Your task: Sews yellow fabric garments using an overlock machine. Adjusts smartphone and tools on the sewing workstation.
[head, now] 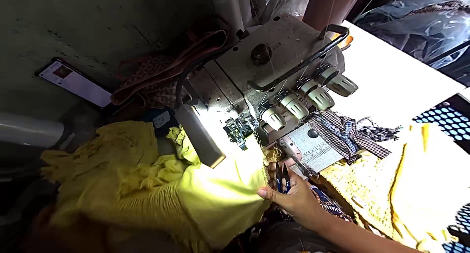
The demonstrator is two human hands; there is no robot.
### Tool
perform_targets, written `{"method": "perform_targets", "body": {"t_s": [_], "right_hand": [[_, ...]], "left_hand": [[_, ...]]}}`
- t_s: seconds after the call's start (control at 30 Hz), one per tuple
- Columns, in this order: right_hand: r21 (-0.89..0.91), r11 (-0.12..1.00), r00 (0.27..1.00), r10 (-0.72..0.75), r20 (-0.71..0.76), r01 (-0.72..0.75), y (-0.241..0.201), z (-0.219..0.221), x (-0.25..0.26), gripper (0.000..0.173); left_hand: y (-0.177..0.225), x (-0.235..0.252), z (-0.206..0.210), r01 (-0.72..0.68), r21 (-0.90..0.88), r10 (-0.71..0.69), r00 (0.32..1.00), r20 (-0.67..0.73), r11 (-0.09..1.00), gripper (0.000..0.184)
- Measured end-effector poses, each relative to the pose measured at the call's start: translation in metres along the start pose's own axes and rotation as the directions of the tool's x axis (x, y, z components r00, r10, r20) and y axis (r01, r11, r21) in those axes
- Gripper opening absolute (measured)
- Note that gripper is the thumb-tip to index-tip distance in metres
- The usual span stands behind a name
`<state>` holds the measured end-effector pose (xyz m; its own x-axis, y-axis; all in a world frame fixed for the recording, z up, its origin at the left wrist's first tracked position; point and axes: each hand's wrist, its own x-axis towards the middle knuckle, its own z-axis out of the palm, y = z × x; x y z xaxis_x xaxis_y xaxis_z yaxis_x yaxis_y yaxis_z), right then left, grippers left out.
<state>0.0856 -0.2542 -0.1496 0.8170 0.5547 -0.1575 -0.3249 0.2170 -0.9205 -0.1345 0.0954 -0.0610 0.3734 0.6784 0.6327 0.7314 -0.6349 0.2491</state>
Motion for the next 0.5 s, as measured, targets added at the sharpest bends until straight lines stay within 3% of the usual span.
{"method": "perform_targets", "body": {"t_s": [0.07, 0.13, 0.2, 0.23, 0.3, 0.4, 0.47, 0.5], "right_hand": [[-0.041, 0.997, 0.997, -0.064, -0.032, 0.063, 0.008, 0.0, -0.006, 0.059], [-0.05, 0.992, 0.99, -0.121, -0.074, 0.117, 0.015, -0.003, -0.013, 0.051], [-0.037, 0.987, 0.983, -0.161, -0.085, 0.158, 0.015, -0.005, -0.015, 0.032], [-0.033, 0.985, 0.982, -0.171, -0.075, 0.169, 0.013, -0.007, -0.014, 0.021], [-0.067, 0.981, 0.982, -0.184, -0.044, 0.181, 0.009, -0.012, -0.011, 0.016], [-0.153, 0.973, 0.984, -0.176, -0.004, 0.173, 0.005, -0.019, -0.003, 0.014], [-0.17, 0.973, 0.987, -0.157, 0.017, 0.157, 0.005, -0.021, 0.0, 0.016], [-0.169, 0.974, 0.988, -0.151, 0.026, 0.153, 0.006, -0.022, 0.0, 0.017]], "left_hand": [[0.017, 0.025, 0.011, 0.019, -0.079, -0.007, 0.988, 0.153, 0.997, 0.074], [0.049, 0.018, 0.015, -0.084, -0.234, 0.101, 0.993, 0.065, 0.969, 0.062], [0.089, -0.004, 0.021, -0.239, -0.347, 0.253, 0.967, -0.005, 0.907, 0.04], [0.107, -0.017, 0.026, -0.269, -0.354, 0.309, 0.949, 0.061, 0.896, 0.036], [0.132, -0.041, 0.033, -0.3, -0.273, 0.375, 0.883, 0.283, 0.914, 0.044], [0.136, -0.071, 0.026, -0.268, -0.163, 0.314, 0.806, 0.502, 0.95, 0.046], [0.126, -0.081, 0.015, -0.173, -0.114, 0.205, 0.747, 0.633, 0.978, 0.042], [0.124, -0.082, 0.014, -0.115, -0.084, 0.14, 0.696, 0.704, 0.99, 0.048]]}}
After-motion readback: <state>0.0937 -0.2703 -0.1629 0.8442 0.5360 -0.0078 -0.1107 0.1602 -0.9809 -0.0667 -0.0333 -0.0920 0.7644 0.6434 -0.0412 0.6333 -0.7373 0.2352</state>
